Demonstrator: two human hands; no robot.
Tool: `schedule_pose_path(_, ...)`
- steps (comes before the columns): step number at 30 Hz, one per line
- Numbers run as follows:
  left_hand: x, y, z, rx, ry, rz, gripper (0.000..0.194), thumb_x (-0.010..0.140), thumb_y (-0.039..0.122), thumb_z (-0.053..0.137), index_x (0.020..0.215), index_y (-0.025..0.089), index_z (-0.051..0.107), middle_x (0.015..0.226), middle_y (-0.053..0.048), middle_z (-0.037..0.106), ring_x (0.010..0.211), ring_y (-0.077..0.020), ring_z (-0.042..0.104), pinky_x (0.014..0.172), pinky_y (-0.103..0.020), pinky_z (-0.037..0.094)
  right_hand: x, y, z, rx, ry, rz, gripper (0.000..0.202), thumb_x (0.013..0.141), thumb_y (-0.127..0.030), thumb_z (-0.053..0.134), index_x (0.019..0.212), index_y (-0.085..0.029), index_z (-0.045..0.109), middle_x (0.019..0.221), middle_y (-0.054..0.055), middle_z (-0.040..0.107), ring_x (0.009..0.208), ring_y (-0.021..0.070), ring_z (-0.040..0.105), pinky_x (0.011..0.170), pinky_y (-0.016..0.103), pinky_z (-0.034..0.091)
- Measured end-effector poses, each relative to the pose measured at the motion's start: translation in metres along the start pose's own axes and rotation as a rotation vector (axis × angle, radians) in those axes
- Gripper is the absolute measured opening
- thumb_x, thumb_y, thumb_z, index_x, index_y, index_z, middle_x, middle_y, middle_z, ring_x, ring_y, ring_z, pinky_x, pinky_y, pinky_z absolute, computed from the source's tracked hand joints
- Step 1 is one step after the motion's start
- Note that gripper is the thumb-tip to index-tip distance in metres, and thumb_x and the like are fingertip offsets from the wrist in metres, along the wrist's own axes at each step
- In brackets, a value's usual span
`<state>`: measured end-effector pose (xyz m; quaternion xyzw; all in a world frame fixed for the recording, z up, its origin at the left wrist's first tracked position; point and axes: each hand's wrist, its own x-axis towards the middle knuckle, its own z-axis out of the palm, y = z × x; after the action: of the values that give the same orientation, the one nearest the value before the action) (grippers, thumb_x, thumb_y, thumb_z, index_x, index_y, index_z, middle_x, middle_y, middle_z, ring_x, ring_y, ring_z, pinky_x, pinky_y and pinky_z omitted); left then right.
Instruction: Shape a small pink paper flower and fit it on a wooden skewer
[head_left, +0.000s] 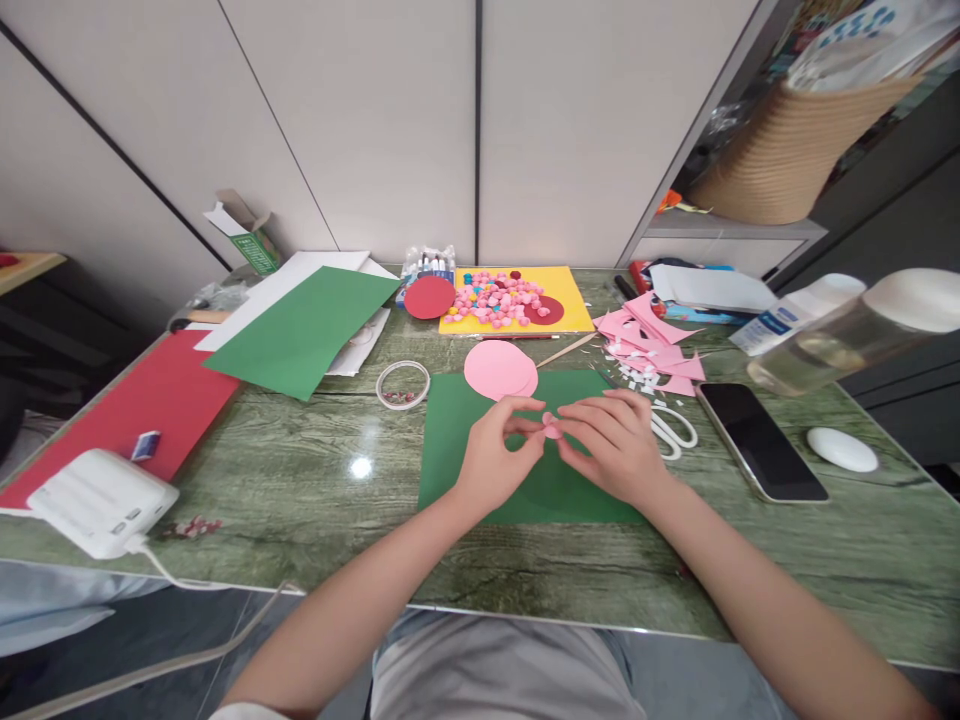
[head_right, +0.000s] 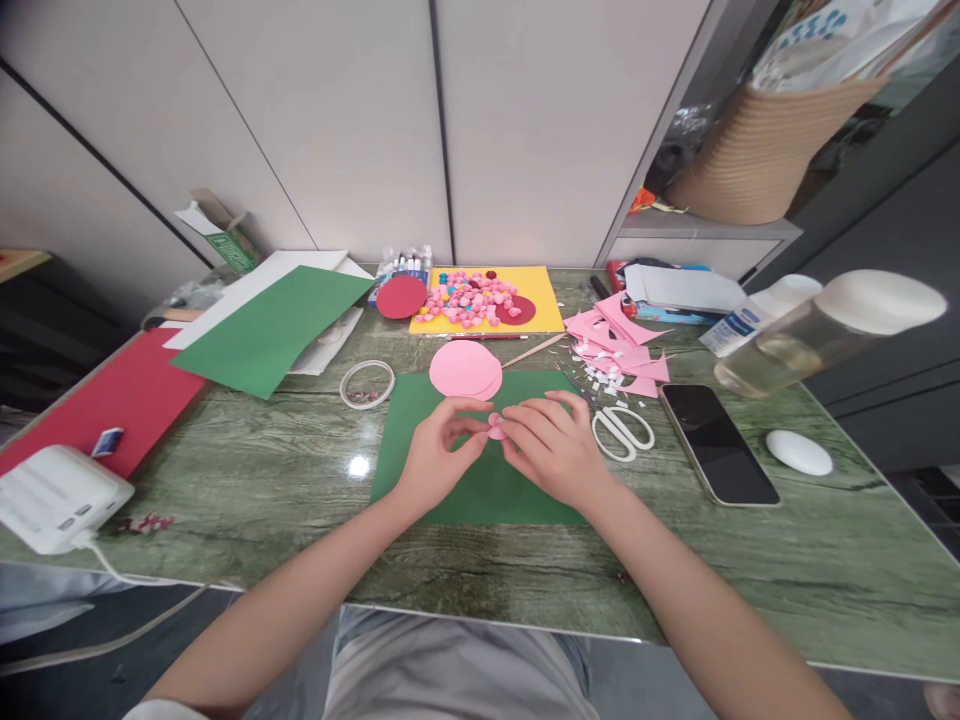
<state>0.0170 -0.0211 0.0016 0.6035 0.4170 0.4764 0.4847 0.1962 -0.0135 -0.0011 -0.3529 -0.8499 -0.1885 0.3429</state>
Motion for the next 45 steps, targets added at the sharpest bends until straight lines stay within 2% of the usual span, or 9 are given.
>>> schedule_pose_path(2, 0.004, -0.004, 0.000, -0.166, 0.010, -0.133, 0.023, 0.073, 0.021, 0.063, 0.095, 0.017, 0.056, 0.100, -0.007, 0.065, 0.078, -0.0143, 0.065, 0.074, -0.027, 0.050, 0.000, -0.001, 0.000, -0.011, -0.006, -0.031, 0.016, 0.077, -0.019, 0.066, 0.090, -0.022, 0.059, 0.091, -0.001, 0.071, 0.086, 0.0156, 0.060, 0.089, 0.038, 0.037)
schedule_pose_path(5, 0.008, -0.013, 0.000, -0.343, 0.018, -0.268, 0.028, 0.067, 0.026, 0.071, 0.089, 0.015, 0.059, 0.078, -0.004, 0.067, 0.074, -0.0144, 0.064, 0.073, -0.028, 0.049, -0.001, -0.002, 0.001, -0.014, -0.015, -0.090, 0.014, 0.077, -0.018, 0.066, 0.089, -0.021, 0.060, 0.091, -0.001, 0.071, 0.086, 0.0156, 0.060, 0.088, 0.038, 0.038)
schedule_pose_path(9, 0.010, -0.019, 0.000, -0.438, 0.019, -0.332, 0.028, 0.064, 0.026, 0.074, 0.085, 0.014, 0.060, 0.069, -0.002, 0.067, 0.066, -0.0117, 0.061, 0.070, -0.026, 0.046, -0.001, -0.003, 0.003, -0.007, -0.014, -0.134, 0.013, 0.077, -0.016, 0.065, 0.088, -0.021, 0.061, 0.092, 0.000, 0.070, 0.088, 0.0161, 0.059, 0.088, 0.038, 0.038)
schedule_pose_path(14, 0.009, -0.018, 0.001, -0.403, 0.056, -0.328, 0.023, 0.064, 0.026, 0.073, 0.080, 0.013, 0.062, 0.064, -0.001, 0.065, 0.062, -0.0107, 0.060, 0.064, -0.023, 0.044, 0.000, -0.003, 0.003, -0.022, -0.033, -0.140, 0.010, 0.078, -0.016, 0.065, 0.086, -0.021, 0.062, 0.092, 0.000, 0.070, 0.088, 0.0157, 0.058, 0.089, 0.038, 0.038)
schedule_pose_path(27, 0.007, -0.019, 0.007, -0.371, 0.136, -0.262, 0.020, 0.065, 0.028, 0.072, 0.074, 0.014, 0.061, 0.068, 0.000, 0.064, 0.064, -0.0110, 0.060, 0.066, -0.024, 0.047, 0.001, -0.005, 0.003, -0.052, -0.003, -0.128, 0.012, 0.076, -0.016, 0.066, 0.087, -0.021, 0.062, 0.091, -0.001, 0.071, 0.087, 0.0154, 0.060, 0.088, 0.038, 0.039)
schedule_pose_path(45, 0.007, -0.017, 0.004, -0.429, 0.077, -0.250, 0.021, 0.066, 0.029, 0.073, 0.078, 0.015, 0.063, 0.074, -0.002, 0.066, 0.069, -0.0119, 0.061, 0.069, -0.024, 0.046, -0.001, -0.004, 0.001, -0.052, 0.035, -0.095, 0.013, 0.076, -0.018, 0.066, 0.087, -0.023, 0.061, 0.090, -0.002, 0.072, 0.086, 0.0154, 0.061, 0.090, 0.038, 0.037)
